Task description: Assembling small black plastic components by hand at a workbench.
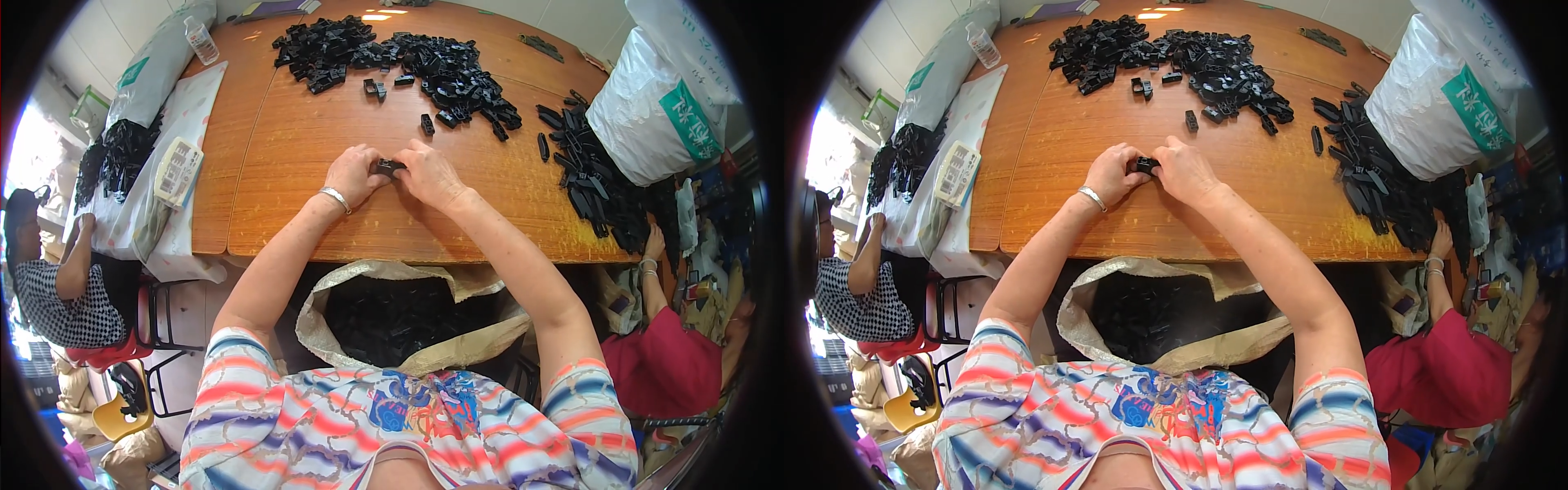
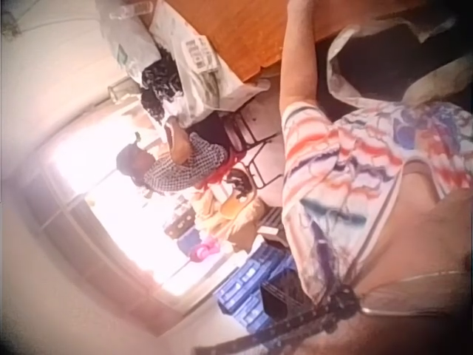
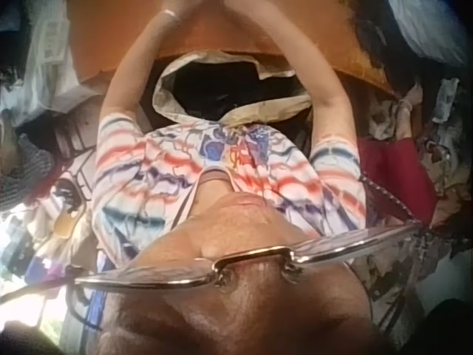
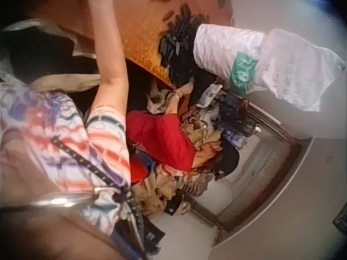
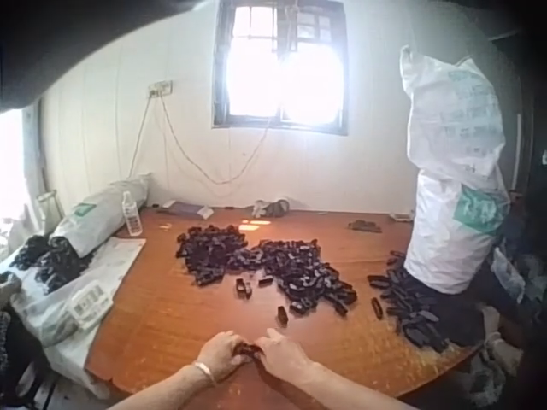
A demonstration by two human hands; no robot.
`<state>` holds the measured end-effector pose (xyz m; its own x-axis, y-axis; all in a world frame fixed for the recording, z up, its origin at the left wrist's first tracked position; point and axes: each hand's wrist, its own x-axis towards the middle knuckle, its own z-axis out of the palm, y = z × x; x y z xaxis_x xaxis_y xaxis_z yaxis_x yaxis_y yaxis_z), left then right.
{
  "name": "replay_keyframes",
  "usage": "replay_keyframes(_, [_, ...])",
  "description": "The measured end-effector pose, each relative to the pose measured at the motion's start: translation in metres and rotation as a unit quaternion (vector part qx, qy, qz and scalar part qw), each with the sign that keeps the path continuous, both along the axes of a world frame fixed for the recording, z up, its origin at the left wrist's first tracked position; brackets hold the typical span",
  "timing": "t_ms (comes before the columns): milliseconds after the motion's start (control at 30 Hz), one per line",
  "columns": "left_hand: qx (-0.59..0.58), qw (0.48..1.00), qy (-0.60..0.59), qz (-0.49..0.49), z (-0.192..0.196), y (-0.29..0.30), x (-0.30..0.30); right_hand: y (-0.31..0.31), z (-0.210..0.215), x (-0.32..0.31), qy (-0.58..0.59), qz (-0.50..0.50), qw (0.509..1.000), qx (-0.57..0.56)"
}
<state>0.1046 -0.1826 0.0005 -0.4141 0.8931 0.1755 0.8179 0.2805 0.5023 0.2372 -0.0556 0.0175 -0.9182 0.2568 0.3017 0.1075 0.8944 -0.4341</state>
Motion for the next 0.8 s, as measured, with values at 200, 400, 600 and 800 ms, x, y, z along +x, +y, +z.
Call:
replay_keyframes(200, [0.016,0.999,-0.044,0.002,0.001,0.000,0.000,0.007,0.004,-0.001,-0.004,0.017,0.999,0.036])
replay_keyframes(400, [0.032,0.997,-0.077,-0.002,-0.001,-0.002,0.001,0.002,0.000,-0.002,-0.021,0.020,0.999,0.024])
replay_keyframes(600, [0.049,0.972,-0.227,-0.032,-0.003,-0.002,-0.015,0.000,0.002,-0.001,-0.032,0.008,0.998,0.055])
replay_keyframes(800, [-0.032,0.997,-0.075,0.013,0.012,0.008,-0.006,0.001,0.000,0.002,-0.040,0.008,0.999,0.030])
